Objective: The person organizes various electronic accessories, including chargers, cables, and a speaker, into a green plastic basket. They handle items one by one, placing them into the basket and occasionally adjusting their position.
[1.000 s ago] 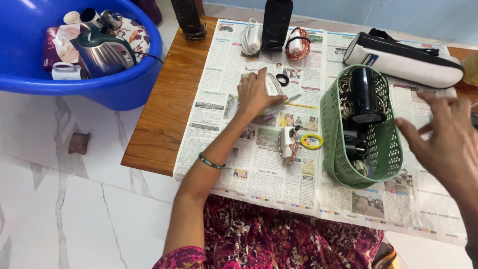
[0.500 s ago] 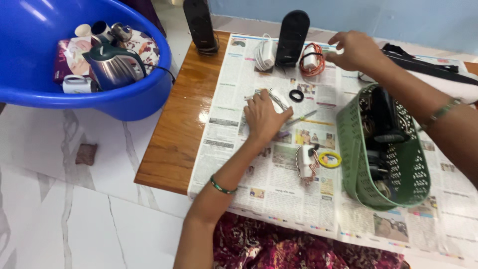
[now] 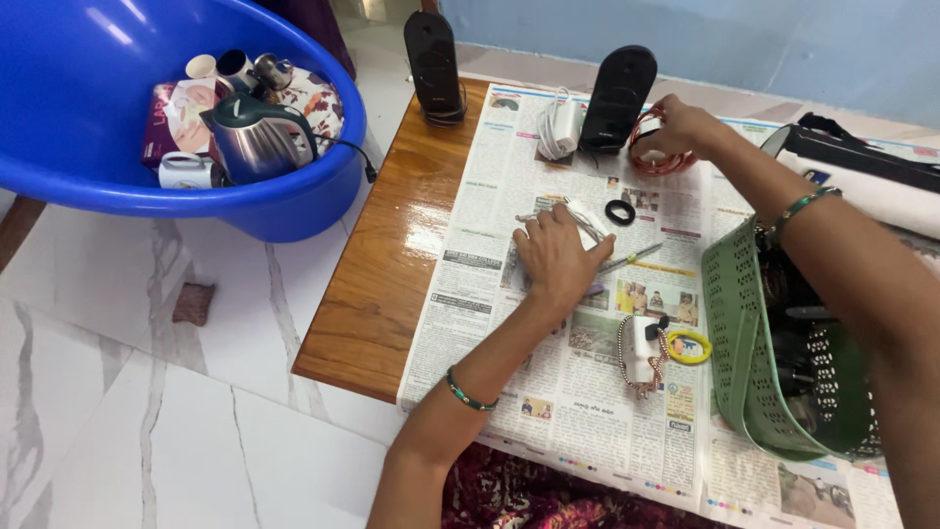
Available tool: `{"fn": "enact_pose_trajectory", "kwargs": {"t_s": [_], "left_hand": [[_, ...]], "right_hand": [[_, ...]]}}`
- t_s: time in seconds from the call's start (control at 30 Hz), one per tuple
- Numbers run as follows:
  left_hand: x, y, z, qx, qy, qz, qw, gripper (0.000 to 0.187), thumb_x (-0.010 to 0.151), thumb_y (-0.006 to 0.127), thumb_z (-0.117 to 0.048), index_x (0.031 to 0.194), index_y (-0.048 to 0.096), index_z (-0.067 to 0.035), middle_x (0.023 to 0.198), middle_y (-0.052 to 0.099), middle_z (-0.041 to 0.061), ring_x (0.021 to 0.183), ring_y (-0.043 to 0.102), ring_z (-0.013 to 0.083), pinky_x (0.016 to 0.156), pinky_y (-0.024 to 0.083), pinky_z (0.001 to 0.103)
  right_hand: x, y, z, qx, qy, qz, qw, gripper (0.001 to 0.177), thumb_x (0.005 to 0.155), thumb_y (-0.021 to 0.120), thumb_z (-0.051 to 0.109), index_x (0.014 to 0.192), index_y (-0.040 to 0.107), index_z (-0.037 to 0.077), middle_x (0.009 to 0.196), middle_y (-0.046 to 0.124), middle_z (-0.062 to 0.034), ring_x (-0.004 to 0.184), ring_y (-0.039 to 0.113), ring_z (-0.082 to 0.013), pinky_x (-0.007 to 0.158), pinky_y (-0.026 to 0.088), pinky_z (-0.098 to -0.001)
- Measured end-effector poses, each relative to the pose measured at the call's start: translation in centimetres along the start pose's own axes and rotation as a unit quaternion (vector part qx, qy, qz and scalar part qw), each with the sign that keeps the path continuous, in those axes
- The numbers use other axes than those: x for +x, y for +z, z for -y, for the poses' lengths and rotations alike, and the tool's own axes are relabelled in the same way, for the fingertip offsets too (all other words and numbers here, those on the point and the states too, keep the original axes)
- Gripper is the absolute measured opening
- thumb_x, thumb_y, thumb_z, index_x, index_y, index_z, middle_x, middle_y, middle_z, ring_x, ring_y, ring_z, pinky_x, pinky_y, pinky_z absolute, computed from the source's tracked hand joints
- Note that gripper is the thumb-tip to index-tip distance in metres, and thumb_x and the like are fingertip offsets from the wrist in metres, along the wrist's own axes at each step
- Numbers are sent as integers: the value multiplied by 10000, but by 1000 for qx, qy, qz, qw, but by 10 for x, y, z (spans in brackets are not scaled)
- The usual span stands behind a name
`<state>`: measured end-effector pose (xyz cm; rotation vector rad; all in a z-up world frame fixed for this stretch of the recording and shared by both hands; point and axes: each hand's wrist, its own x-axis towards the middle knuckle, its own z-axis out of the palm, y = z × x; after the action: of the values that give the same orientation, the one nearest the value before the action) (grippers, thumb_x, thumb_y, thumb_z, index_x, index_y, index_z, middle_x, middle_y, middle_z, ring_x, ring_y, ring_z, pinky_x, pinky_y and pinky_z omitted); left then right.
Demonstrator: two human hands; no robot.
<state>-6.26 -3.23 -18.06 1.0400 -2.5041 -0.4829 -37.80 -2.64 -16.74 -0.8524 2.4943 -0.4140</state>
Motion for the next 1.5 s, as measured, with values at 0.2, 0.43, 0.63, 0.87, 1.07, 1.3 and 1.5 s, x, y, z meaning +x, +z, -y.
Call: {"fn": "enact_pose_trajectory", "kwargs": {"t_s": [0.2, 0.43, 0.63, 0.87, 1.07, 1.3, 1.5], "left_hand": [[0, -6, -2, 45, 4, 7, 999, 948, 733, 706, -787, 1190, 622, 39, 1064, 707, 212, 1048, 651, 342, 976, 439, 498], [-2, -13, -9, 100, -8, 2, 995, 990, 689, 690, -824, 1191, 616, 26, 1023, 722, 205, 1017, 673, 337, 922, 465, 501], [-14, -9, -14, 33, 123, -104, 986, 739, 801, 756, -611, 1181, 641, 12, 985, 727, 169, 961, 685, 304, 934, 478, 478], [-22, -3, -20, -87, 319, -192, 924, 494, 920, 769, -457, 1103, 692, -4, 1016, 722, 130, 924, 663, 299, 857, 508, 429], [-23, -7, -24, -131, 376, -177, 900, 402, 959, 779, -387, 1064, 719, -4, 1008, 737, 140, 932, 687, 298, 838, 538, 423], [-15, -8, -17, -140, 339, -180, 913, 281, 1001, 733, -302, 1053, 728, -25, 1003, 755, 137, 920, 714, 288, 837, 545, 412], [-7, -16, -9, -150, 298, -184, 925, 191, 1008, 697, -213, 1018, 725, -25, 952, 750, 130, 865, 705, 288, 795, 535, 416]], "right_hand": [[-75, -30, 10, 54, -27, 22, 998, 937, 759, 843, 321, 1566, 406, 134, 1288, 618, -324, 977, 726, -452, 739, 649, -442], [-220, -100, 12, 168, -116, 4, 979, 943, 781, 798, 165, 1614, 357, 178, 1381, 633, -159, 1095, 655, -289, 992, 484, -414], [-298, -111, -51, 283, -213, 85, 931, 874, 729, 785, -16, 1528, 444, 73, 1335, 639, -134, 1114, 598, -176, 944, 505, -361], [-373, -108, -124, 288, -232, 89, 925, 839, 709, 794, 22, 1473, 452, 88, 1430, 576, -94, 1337, 543, -191, 1069, 495, -438], [-413, -91, -126, -20, -78, 39, 996, 878, 698, 921, 285, 1460, 487, 235, 1273, 687, -53, 1210, 656, -202, 1045, 529, -427], [-417, -72, -76, -148, -7, 50, 988, 798, 764, 886, 385, 1452, 488, 325, 1203, 743, 1, 1051, 753, -201, 974, 586, -389], [-398, -60, -78, -161, -47, 56, 984, 833, 739, 880, 263, 1468, 479, 310, 1189, 711, -41, 1001, 727, -248, 902, 593, -438]]}}
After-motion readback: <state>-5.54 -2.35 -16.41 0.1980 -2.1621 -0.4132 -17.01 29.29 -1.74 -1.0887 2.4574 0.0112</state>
